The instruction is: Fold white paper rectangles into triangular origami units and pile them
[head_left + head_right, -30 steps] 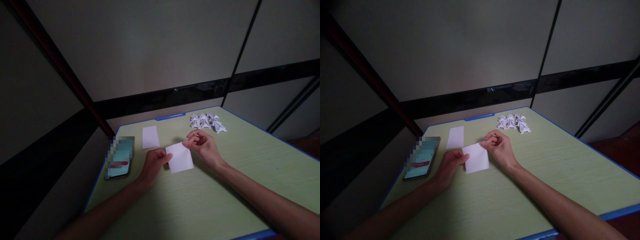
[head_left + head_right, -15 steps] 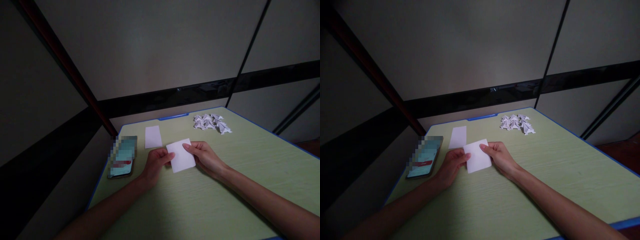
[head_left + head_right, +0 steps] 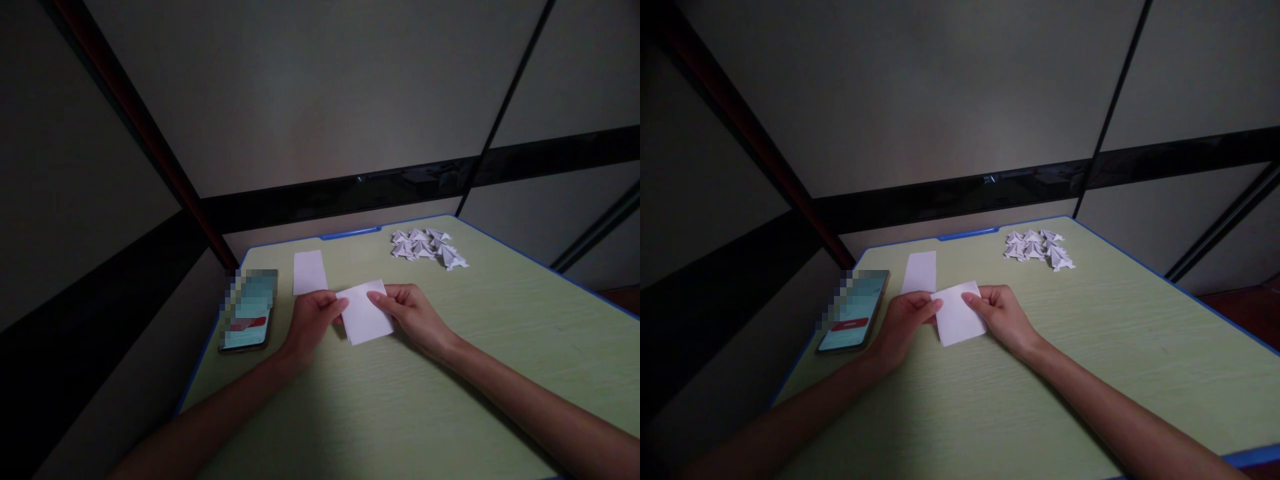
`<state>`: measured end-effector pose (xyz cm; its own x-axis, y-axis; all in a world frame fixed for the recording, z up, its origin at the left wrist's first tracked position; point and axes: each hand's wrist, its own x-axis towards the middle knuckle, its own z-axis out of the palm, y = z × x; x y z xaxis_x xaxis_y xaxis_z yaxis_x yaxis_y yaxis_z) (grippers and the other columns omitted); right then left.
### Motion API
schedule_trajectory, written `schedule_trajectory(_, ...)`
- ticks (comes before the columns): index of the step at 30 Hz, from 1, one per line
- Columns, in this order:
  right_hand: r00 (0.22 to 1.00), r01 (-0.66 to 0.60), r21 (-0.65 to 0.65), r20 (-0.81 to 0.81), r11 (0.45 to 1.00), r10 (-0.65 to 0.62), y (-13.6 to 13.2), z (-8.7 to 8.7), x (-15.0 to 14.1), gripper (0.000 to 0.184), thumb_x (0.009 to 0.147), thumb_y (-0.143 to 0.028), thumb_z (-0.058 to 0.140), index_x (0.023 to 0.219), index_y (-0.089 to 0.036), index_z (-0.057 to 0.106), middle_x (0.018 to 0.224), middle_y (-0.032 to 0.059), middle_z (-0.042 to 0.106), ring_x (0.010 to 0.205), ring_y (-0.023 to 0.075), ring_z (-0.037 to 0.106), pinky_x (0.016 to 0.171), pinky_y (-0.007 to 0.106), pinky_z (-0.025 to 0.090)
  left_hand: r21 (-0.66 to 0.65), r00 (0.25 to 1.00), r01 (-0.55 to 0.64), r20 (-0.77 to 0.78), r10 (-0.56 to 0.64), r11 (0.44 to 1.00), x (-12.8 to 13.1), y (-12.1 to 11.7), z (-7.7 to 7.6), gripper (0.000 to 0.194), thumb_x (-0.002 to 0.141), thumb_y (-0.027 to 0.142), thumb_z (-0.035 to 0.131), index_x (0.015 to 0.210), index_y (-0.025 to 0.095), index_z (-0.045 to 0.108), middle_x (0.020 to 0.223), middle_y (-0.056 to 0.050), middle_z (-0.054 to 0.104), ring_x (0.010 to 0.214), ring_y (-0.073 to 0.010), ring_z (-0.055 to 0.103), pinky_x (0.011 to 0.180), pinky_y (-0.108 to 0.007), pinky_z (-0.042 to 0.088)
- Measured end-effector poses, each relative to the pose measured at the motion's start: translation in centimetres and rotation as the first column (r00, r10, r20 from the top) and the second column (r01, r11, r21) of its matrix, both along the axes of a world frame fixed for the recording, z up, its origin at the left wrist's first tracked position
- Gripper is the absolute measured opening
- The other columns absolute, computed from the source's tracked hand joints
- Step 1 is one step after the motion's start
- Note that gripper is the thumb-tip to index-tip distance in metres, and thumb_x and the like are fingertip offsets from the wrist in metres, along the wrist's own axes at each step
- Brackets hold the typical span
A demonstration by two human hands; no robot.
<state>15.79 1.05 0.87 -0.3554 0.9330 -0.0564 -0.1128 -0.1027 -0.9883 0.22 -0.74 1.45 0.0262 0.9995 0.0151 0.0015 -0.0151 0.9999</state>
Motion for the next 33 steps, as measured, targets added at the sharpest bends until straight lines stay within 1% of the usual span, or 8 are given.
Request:
schedule_trajectory(2,1.0,-0.006,0.005,0.027,1.0,0.005,-0.06,-0.03,-0.05,0.033,0.064,-0.04,0.058,0.069,-0.008,0.065,0.051,0.0025,0.056,0.041,0.0067,0.042,0.04,0.02,0.028,0.028,0.998,-0.056,0.015,0.055,0.998,-0.03,0.08,0.08,0.015,0.059,0.022,0.061,0.07,0.012,0.063,0.052,0.002,0.056,0.052,-0.0087,0.051,0.051,-0.02,0.041)
schedule_trajectory(4,0.999,-0.001,0.01,0.049,1.0,0.001,-0.1,-0.03,-0.07,0.034,0.064,-0.04,0.058,0.07,-0.007,0.064,0.05,0.0024,0.055,0.041,0.0065,0.041,0.04,0.02,0.028,0.055,0.995,-0.099,0.016,0.098,0.994,-0.02,0.1,0.13,0.024,0.057,0.019,0.063,0.08,0.013,0.064,0.05,0.004,0.055,0.049,-0.0076,0.049,0.049,-0.019,0.041)
schedule_trajectory(9,0.998,0.031,0.009,0.057,0.999,-0.031,-0.12,0.01,-0.11,0.036,0.063,-0.041,0.057,0.069,-0.006,0.064,0.05,0.0026,0.055,0.041,0.0065,0.041,0.04,0.02,0.027,0.091,0.995,-0.101,-0.017,0.103,0.991,0.12,-0.05,0.29,0.02,0.058,0.017,0.062,0.078,0.013,0.065,0.052,0.004,0.057,0.048,-0.0067,0.049,0.048,-0.019,0.042)
schedule_trajectory(13,0.997,0.069,0.02,0.034,0.997,-0.069,-0.09,-0.06,-0.14,0.036,0.062,-0.042,0.058,0.067,-0.007,0.062,0.049,0.0022,0.054,0.041,0.0072,0.042,0.039,0.02,0.027,0.045,0.997,-0.079,0.026,0.078,0.996,0.42,-0.24,0.29,0.03,0.057,0.016,0.063,0.087,0.013,0.061,0.051,0.005,0.056,0.048,-0.0071,0.051,0.048,-0.018,0.042)
schedule_trajectory(17,0.991,0.116,0.04,0.06,0.992,-0.119,-0.06,0.02,-0.14,0.036,0.061,-0.043,0.058,0.061,-0.007,0.06,0.047,0.0016,0.053,0.04,0.0063,0.04,0.038,0.02,0.026,-0.062,1.0,0.007,0.012,-0.006,0.998,0.62,-0.27,-0.16,0.016,0.056,0.02,0.064,0.066,0.01,0.06,0.051,0.001,0.057,0.046,-0.0086,0.052,0.048,-0.021,0.041)
schedule_trajectory(19,0.987,0.132,0.045,0.082,0.99,-0.135,-0.06,0.09,-0.11,0.037,0.061,-0.044,0.057,0.059,-0.007,0.059,0.046,0.001,0.052,0.039,0.0056,0.039,0.037,0.019,0.024,-0.092,0.999,0.034,-0.018,-0.035,0.995,0.61,-0.23,-0.37,0.015,0.055,0.023,0.065,0.058,0.01,0.058,0.051,0.0,0.057,0.047,-0.0095,0.052,0.049,-0.022,0.042)
schedule_trajectory(27,0.956,0.179,0.163,0.204,0.97,-0.21,0.11,-0.06,0.13,0.038,0.065,-0.044,0.054,0.05,-0.009,0.053,0.04,-0.0037,0.04,0.036,0.0028,0.028,0.035,0.018,0.015,-0.07,0.999,0.018,-0.042,-0.021,0.997,0.47,-0.22,-0.38,0.018,0.054,0.027,0.065,0.055,0.011,0.056,0.048,0.001,0.056,0.046,-0.0101,0.053,0.049,-0.022,0.041)
schedule_trajectory(33,0.992,0.085,0.092,0.082,0.992,-0.092,0.41,-0.09,0.07,0.03,0.065,-0.039,0.053,0.055,-0.011,0.052,0.046,-0.0019,0.046,0.04,0.005,0.035,0.039,0.019,0.023,-0.092,0.999,-0.021,-0.037,0.017,0.996,0.28,-0.09,-0.23,0.02,0.053,0.028,0.066,0.053,0.011,0.055,0.047,0.001,0.055,0.045,-0.0093,0.051,0.047,-0.021,0.039)
